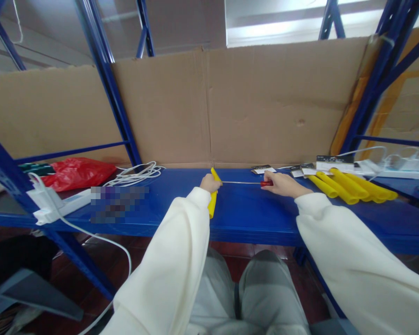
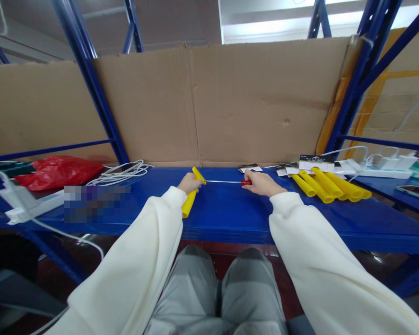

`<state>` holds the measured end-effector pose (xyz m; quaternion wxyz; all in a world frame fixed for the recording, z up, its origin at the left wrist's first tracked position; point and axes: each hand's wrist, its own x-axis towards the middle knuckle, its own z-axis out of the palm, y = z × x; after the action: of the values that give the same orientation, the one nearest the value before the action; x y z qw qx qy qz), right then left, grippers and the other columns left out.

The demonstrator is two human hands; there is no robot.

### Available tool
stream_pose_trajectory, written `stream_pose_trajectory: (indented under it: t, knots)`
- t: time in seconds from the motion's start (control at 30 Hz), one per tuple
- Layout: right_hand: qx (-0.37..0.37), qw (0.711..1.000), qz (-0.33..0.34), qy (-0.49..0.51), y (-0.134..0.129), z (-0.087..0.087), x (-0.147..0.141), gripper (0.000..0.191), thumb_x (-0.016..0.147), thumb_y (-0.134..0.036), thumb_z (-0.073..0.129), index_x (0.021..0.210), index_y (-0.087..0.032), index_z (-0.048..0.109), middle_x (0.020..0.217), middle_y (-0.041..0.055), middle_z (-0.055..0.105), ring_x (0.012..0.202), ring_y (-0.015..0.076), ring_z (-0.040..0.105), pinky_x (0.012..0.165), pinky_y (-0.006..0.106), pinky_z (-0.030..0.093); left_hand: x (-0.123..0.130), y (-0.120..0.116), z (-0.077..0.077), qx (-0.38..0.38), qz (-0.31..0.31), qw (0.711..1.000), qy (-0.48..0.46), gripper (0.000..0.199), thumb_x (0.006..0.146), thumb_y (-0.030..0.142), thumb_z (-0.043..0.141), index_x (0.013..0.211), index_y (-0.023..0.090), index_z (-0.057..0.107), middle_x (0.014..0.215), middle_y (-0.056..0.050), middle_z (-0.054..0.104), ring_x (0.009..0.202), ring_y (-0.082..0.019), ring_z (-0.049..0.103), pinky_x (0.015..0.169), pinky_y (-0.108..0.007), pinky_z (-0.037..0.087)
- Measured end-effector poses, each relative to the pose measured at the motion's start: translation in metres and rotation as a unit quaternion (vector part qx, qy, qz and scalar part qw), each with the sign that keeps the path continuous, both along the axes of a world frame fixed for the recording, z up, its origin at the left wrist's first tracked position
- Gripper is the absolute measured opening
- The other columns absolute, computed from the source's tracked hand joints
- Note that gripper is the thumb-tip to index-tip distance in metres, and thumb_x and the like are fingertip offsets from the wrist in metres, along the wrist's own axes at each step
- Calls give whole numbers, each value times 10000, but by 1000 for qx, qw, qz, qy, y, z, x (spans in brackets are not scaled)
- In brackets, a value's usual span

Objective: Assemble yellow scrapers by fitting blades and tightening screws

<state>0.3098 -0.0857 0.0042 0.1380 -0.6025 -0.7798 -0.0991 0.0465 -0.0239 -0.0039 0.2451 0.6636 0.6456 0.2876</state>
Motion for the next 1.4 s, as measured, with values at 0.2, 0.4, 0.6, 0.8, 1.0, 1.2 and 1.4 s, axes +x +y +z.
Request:
stream_pose_trajectory:
  t: [0.2, 0.4, 0.6, 0.8, 1.0, 1.2, 1.4]
  knots:
    - [-2, 1000, 22, -14, 1, 0, 1, 159, 892, -367, 547, 897, -228, 625, 861, 67, 714, 773, 211, 644, 648, 276, 390, 0, 1, -1, 23, 8, 1000, -1, 249, 890, 224, 563, 930, 38, 724, 886, -183, 746, 732, -200, 729, 604, -218, 516]
    - [2, 1000, 26, -4, 3, -2, 0, 182, 871, -386, 569, 922, -221, 628, 840, 58, 716, 742, 201, 652, 623, 265, 406, 0, -1, 2, 14, 17, 999, 23, 271, 851, 187, 600, 1028, 17, 715, 960, -199, 745, 789, -216, 736, 610, -216, 522]
    - [32, 999, 19, -13, 5, -4, 3, 135, 856, -351, 588, 903, -228, 614, 781, 43, 701, 678, 186, 635, 591, 257, 390, 0, 0, 1, 21, 23, 999, 23, 267, 831, 192, 633, 1018, 24, 722, 922, -195, 748, 761, -226, 738, 632, -236, 538]
    - [-11, 999, 21, -28, 6, -4, 1, 220, 920, -365, 497, 930, -224, 667, 882, 75, 731, 801, 216, 668, 658, 279, 424, 0, -2, 2, 27, 26, 999, 21, 249, 843, 188, 620, 1007, 33, 726, 920, -198, 749, 776, -231, 743, 672, -246, 550]
    - [-21, 1000, 8, 16, 7, -6, 2, 200, 816, -356, 649, 963, -224, 616, 851, 50, 716, 707, 190, 649, 587, 254, 400, 1, -5, 4, 21, 26, 999, 22, 257, 833, 173, 627, 1023, 30, 722, 931, -197, 750, 809, -236, 744, 685, -242, 553]
    - [-27, 999, 32, -2, 11, -7, 6, 182, 892, -370, 540, 880, -222, 644, 822, 67, 713, 716, 196, 645, 609, 270, 407, 0, -3, 1, 22, 24, 999, 28, 252, 862, 196, 592, 1010, 43, 728, 930, -186, 753, 796, -217, 743, 675, -225, 546]
    - [-22, 998, 58, 32, 13, -10, 8, 187, 852, -395, 581, 914, -225, 627, 828, 53, 709, 700, 184, 628, 591, 263, 405, 0, -2, 2, 15, 23, 999, 32, 255, 837, 170, 613, 1022, 30, 718, 980, -205, 746, 846, -234, 741, 688, -232, 546]
